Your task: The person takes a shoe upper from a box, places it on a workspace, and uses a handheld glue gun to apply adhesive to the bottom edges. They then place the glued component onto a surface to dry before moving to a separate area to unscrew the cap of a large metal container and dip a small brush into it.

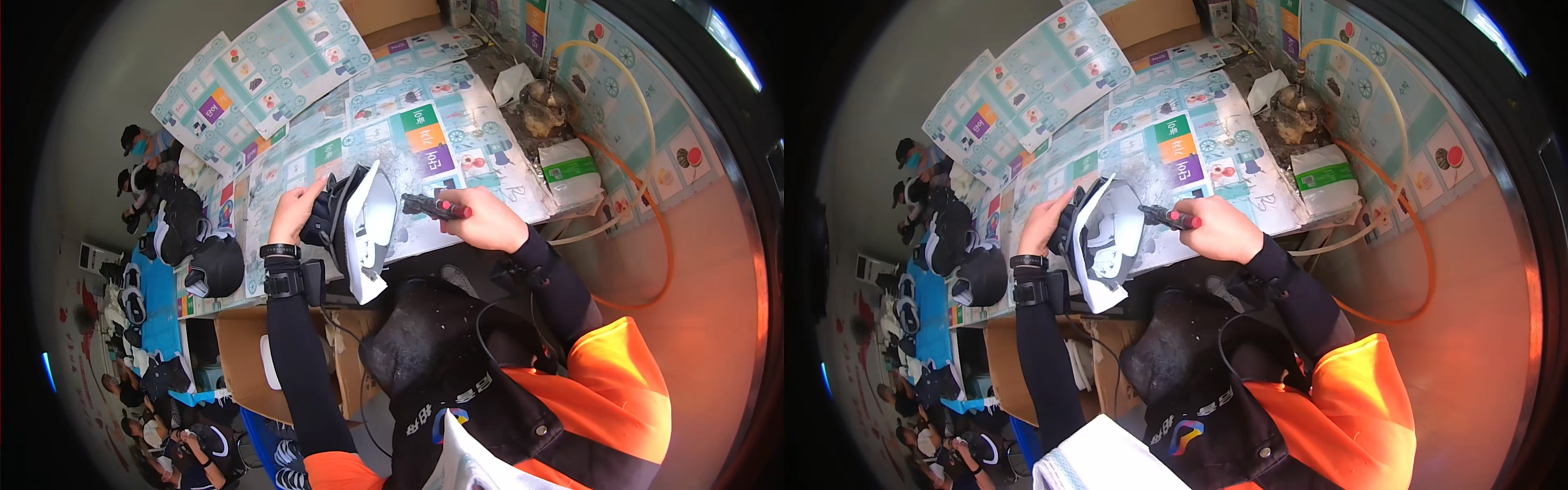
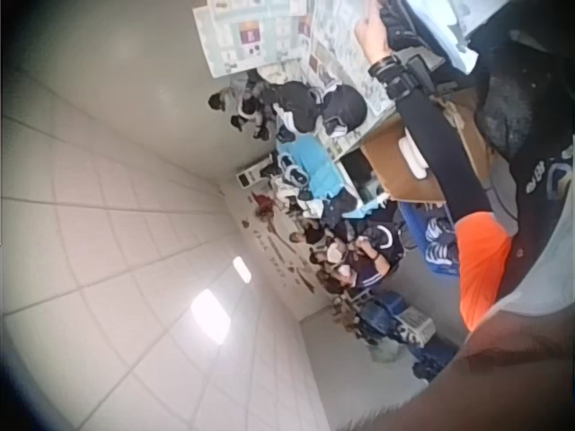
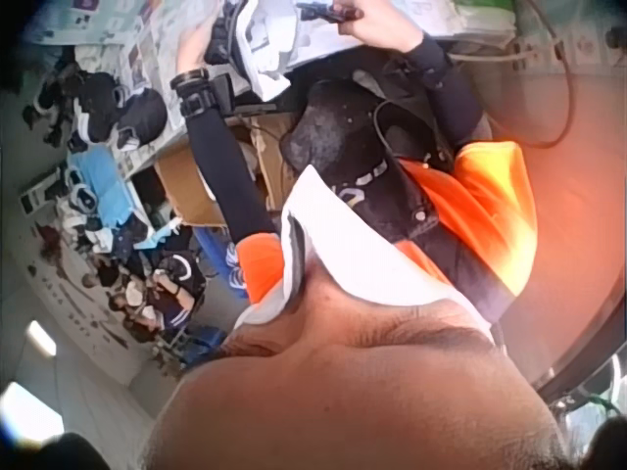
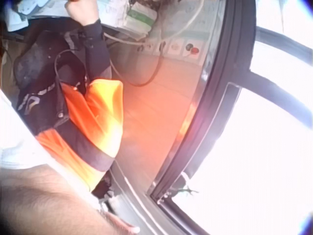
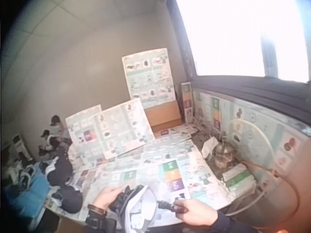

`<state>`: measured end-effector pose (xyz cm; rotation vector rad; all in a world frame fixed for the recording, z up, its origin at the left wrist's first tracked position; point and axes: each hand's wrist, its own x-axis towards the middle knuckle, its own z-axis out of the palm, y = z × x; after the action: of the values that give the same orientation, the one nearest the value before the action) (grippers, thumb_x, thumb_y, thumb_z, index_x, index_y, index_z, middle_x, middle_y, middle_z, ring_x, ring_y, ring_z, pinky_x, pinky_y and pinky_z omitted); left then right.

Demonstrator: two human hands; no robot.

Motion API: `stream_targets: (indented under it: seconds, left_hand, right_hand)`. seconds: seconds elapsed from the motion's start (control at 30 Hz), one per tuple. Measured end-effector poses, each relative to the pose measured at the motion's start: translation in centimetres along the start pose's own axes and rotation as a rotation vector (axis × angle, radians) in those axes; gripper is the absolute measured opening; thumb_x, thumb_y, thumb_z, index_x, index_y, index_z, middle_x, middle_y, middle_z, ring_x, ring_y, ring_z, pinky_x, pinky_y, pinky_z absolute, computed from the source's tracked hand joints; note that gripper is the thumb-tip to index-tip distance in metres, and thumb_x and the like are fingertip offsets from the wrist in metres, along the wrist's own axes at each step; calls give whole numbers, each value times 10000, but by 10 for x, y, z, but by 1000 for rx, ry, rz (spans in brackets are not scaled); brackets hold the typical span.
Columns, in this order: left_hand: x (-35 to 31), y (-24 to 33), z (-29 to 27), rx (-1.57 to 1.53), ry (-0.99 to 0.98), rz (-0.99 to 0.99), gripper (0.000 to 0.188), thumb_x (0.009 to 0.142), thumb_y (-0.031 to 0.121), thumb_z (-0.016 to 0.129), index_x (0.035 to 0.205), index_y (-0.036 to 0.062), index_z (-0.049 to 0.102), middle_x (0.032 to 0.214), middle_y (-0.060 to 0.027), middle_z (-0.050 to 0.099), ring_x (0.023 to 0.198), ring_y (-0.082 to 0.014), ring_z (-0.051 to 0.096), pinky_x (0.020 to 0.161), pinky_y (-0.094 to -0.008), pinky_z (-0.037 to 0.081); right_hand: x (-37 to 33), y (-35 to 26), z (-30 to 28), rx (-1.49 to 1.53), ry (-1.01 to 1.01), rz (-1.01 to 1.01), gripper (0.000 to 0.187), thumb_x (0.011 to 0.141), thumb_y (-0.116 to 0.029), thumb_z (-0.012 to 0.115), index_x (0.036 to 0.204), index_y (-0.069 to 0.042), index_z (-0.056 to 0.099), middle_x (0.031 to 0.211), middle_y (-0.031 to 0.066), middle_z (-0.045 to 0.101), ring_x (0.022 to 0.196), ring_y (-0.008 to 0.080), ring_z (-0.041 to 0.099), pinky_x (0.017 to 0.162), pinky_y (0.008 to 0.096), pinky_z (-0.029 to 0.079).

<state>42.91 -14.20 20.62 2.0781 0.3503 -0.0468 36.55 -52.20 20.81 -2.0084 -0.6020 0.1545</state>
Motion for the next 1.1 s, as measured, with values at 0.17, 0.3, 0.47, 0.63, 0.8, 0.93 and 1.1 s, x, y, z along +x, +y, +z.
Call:
stream_targets:
  seconds: [0.17, 0.3, 0.47, 0.63, 0.8, 0.93, 1.1]
  left_hand:
    - [-1, 20, 4, -92, -136, -62, 476, 943, 455, 759, 938, -20, 744, 791, -4, 693, 637, -72, 609, 595, -230, 467]
    - [-4, 32, 19, 60, -123, -22, 461, 956, 420, 754, 1018, -37, 769, 843, -30, 750, 685, -78, 665, 637, -225, 504]
    - [-2, 13, 12, 71, -82, 59, 379, 978, 315, 676, 947, -55, 753, 854, -36, 743, 701, -98, 647, 648, -250, 493]
    - [-7, 8, 18, 297, 214, 228, 348, 929, 260, 580, 925, -71, 688, 786, -106, 691, 794, -125, 617, 730, -336, 475]
    - [-19, 49, 23, 64, 259, 523, 282, 988, 171, 511, 804, -41, 540, 709, -29, 541, 696, -109, 486, 656, -308, 405]
    - [30, 40, 21, -22, 144, 527, 267, 978, 179, 526, 812, -30, 542, 769, -26, 563, 770, -109, 496, 733, -272, 400]
    - [82, -17, 2, -48, 187, 137, 340, 937, 275, 563, 898, -34, 701, 851, -37, 673, 759, -130, 589, 715, -293, 451]
  right_hand:
    - [-3, 13, -1, -44, -20, 41, 183, 779, -109, 562, 918, -20, 642, 830, 280, 644, 873, 520, 613, 755, 559, 492]
    - [-3, 21, -3, -41, 16, -21, 221, 794, -153, 706, 940, -13, 618, 745, 220, 620, 773, 465, 623, 681, 477, 479]
    - [0, 17, 0, -52, -1, -52, 219, 793, -152, 705, 939, -13, 619, 749, 220, 624, 777, 467, 621, 684, 480, 481]
    - [-2, 15, -4, 6, 15, -19, 145, 777, -111, 594, 881, -12, 618, 797, 274, 625, 840, 513, 608, 721, 542, 492]
    - [0, 25, -13, 48, 20, -23, 206, 799, -129, 686, 972, -16, 675, 809, 192, 679, 788, 400, 661, 713, 418, 508]
    - [9, 8, -18, 68, 37, -48, 201, 800, -130, 665, 960, -9, 673, 807, 190, 671, 788, 394, 648, 717, 414, 502]
    - [36, 9, -2, -69, 82, 23, 158, 799, -103, 561, 860, 10, 653, 795, 287, 649, 857, 496, 635, 761, 538, 511]
